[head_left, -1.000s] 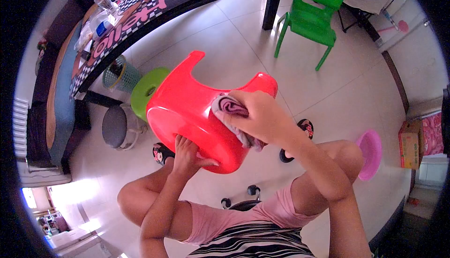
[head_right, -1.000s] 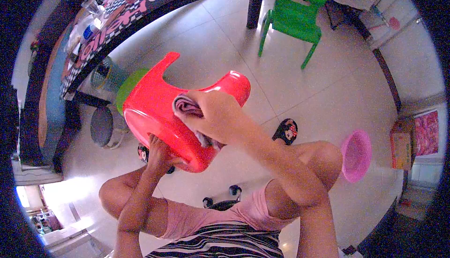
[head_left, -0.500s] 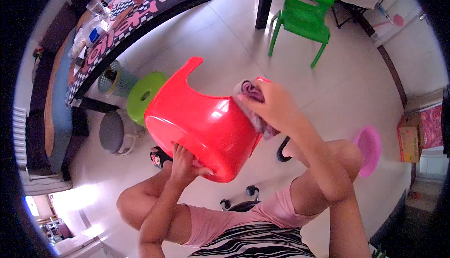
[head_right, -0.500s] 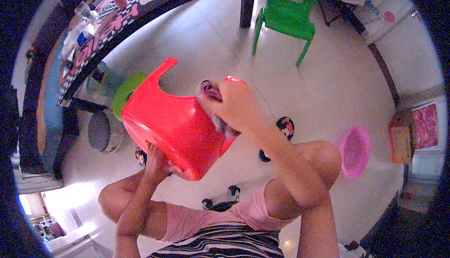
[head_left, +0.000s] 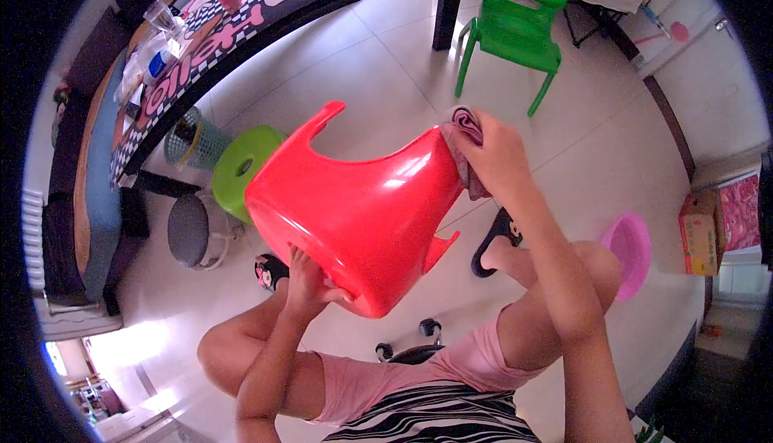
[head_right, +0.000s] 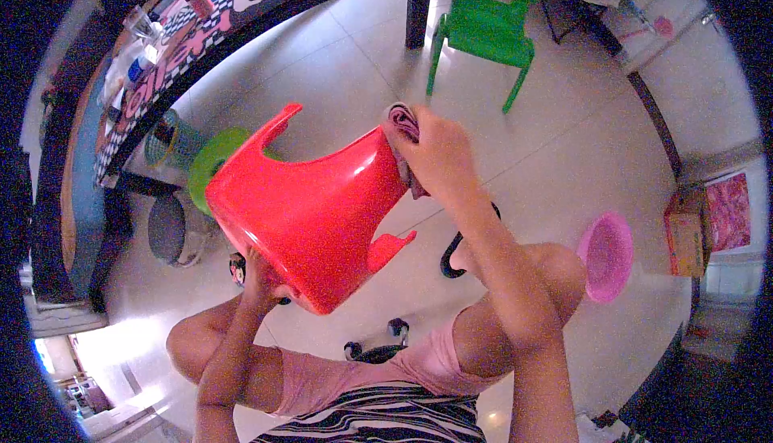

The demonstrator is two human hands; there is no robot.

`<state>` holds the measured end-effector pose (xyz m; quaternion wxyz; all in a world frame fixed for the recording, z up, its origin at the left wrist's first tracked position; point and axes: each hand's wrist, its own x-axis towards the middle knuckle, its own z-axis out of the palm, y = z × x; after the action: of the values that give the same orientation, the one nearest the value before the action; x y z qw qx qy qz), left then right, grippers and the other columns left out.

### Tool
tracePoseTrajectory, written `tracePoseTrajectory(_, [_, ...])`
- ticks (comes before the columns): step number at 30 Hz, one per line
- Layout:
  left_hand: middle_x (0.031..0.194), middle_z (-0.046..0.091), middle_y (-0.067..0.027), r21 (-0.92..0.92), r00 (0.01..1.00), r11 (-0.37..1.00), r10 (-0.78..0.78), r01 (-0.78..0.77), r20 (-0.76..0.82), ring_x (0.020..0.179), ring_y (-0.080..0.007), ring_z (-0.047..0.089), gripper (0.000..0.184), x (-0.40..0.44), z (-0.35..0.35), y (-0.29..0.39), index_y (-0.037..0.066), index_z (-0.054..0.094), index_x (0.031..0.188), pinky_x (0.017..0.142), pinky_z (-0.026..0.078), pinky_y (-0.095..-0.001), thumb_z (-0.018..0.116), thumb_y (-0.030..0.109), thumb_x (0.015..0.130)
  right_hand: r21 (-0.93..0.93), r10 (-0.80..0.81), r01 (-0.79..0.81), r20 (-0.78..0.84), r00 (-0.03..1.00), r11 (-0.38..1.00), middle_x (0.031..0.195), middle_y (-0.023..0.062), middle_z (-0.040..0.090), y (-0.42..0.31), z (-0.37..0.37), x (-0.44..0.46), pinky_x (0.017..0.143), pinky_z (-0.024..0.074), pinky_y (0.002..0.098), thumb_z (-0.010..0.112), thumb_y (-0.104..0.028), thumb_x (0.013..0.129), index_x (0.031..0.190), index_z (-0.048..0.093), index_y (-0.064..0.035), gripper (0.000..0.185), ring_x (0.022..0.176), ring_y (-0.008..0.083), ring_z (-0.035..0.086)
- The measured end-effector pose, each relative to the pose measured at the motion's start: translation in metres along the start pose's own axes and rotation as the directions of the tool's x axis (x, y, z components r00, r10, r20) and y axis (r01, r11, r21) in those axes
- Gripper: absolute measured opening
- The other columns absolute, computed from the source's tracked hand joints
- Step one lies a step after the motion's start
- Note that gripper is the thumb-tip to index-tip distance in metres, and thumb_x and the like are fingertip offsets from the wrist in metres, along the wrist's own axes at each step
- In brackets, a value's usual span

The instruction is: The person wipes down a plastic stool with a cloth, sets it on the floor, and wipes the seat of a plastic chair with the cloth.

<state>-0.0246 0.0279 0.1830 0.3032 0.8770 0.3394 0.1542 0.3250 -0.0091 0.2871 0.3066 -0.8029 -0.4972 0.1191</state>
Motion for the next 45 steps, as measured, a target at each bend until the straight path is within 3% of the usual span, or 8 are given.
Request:
tracePoseTrajectory(4, [0.131, 0.050, -0.0225, -0.196, 0.994, 0.979, -0.065, 0.047, -0.088, 0.126, -0.0417, 0.042, 0.115, -0.003, 0.012, -0.008, 0.000, 0.054, 0.123, 0.106, 0.022, -0.0596, 0.065, 0.083, 0.044, 0.028, -0.062, 0.062, 0.017, 0.998, 0.998, 0.085, 0.0202, 0.068, -0.014, 0.004, -0.006, 0.071, 0.0524, 0.0456, 0.058, -0.044, 0.089, 0.104, 0.064, -0.0043, 0.043, 0.078, 0.0370, 0.067])
tracePoseTrajectory(12, [0.128, 0.052, -0.0231, 0.018, 0.992, 0.999, 0.029, -0.027, -0.125, 0.125, -0.0414, 0.043, 0.113, 0.006, 0.008, -0.011, -0.001, 0.054, 0.122, 0.105, 0.025, -0.0565, 0.062, 0.084, 0.048, 0.281, -0.282, 0.224, 0.187, 0.941, 0.933, 0.076, 0.0151, 0.067, -0.080, 0.015, -0.055, 0.066, 0.0500, 0.0445, 0.065, -0.033, 0.082, 0.112, 0.059, -0.0032, 0.042, 0.071, 0.0328, 0.066])
tracePoseTrajectory(17, [0.126, 0.052, -0.0227, -0.319, 0.964, 0.947, -0.120, 0.039, -0.236, 0.123, -0.0406, 0.044, 0.108, 0.005, 0.024, -0.011, -0.001, 0.056, 0.119, 0.103, 0.028, -0.0533, 0.060, 0.084, 0.053, 0.256, -0.537, 0.520, -0.006, 0.844, 0.815, 0.071, 0.0114, 0.060, -0.095, 0.026, -0.072, 0.064, 0.0441, 0.0414, 0.073, -0.020, 0.072, 0.096, 0.058, -0.0072, 0.030, 0.069, 0.0309, 0.060])
tracePoseTrajectory(21, [0.126, 0.052, -0.0218, -0.299, 0.970, 0.952, -0.132, 0.067, -0.205, 0.122, -0.0405, 0.044, 0.106, 0.004, 0.018, -0.010, -0.001, 0.056, 0.119, 0.104, 0.027, -0.0531, 0.060, 0.084, 0.056, 0.127, -0.520, 0.511, 0.051, 0.853, 0.850, 0.071, 0.0116, 0.064, -0.093, 0.022, -0.067, 0.069, 0.0445, 0.0403, 0.070, -0.031, 0.075, 0.114, 0.058, -0.0058, 0.048, 0.068, 0.0287, 0.064])
tracePoseTrajectory(36, [0.129, 0.049, -0.0221, -0.394, 0.940, 0.909, -0.245, 0.138, -0.236, 0.126, -0.0403, 0.040, 0.107, -0.003, 0.021, -0.016, -0.003, 0.050, 0.124, 0.107, 0.022, -0.0535, 0.060, 0.082, 0.059, -0.143, -0.122, 0.091, -0.224, 0.967, 0.985, 0.076, 0.0173, 0.067, -0.004, 0.023, 0.009, 0.064, 0.0521, 0.0450, 0.061, -0.046, 0.087, 0.107, 0.062, -0.0063, 0.044, 0.070, 0.0344, 0.067])
tracePoseTrajectory(39, [0.129, 0.050, -0.0217, -0.366, 0.942, 0.924, -0.217, 0.113, -0.257, 0.126, -0.0406, 0.041, 0.107, -0.002, 0.019, -0.016, -0.001, 0.051, 0.124, 0.106, 0.022, -0.0546, 0.062, 0.081, 0.057, -0.023, -0.119, 0.117, -0.279, 0.953, 0.993, 0.071, 0.0144, 0.067, -0.005, 0.021, 0.010, 0.060, 0.0504, 0.0407, 0.062, -0.048, 0.086, 0.093, 0.066, -0.0045, 0.044, 0.063, 0.0293, 0.066])
tracePoseTrajectory(42, [0.128, 0.052, -0.0208, -0.273, 0.955, 0.959, -0.150, 0.078, -0.256, 0.126, -0.0406, 0.041, 0.107, 0.004, 0.006, -0.004, 0.000, 0.053, 0.123, 0.106, 0.022, -0.0555, 0.065, 0.080, 0.052, 0.442, -0.045, 0.071, -0.070, 0.997, 0.894, 0.065, 0.0073, 0.064, -0.019, 0.000, 0.010, 0.057, 0.0469, 0.0341, 0.064, -0.048, 0.086, 0.080, 0.067, -0.0045, 0.044, 0.058, 0.0182, 0.062])
tracePoseTrajectory(45, [0.127, 0.053, -0.0192, -0.280, 0.972, 0.959, -0.098, 0.036, -0.212, 0.126, -0.0397, 0.042, 0.107, 0.007, 0.012, -0.009, 0.003, 0.055, 0.122, 0.106, 0.023, -0.0547, 0.071, 0.076, 0.046, 0.601, -0.083, 0.032, 0.058, 0.995, 0.799, 0.062, 0.0008, 0.060, -0.033, -0.010, 0.010, 0.056, 0.0433, 0.0297, 0.066, -0.046, 0.085, 0.073, 0.066, -0.0060, 0.042, 0.059, 0.0094, 0.055])
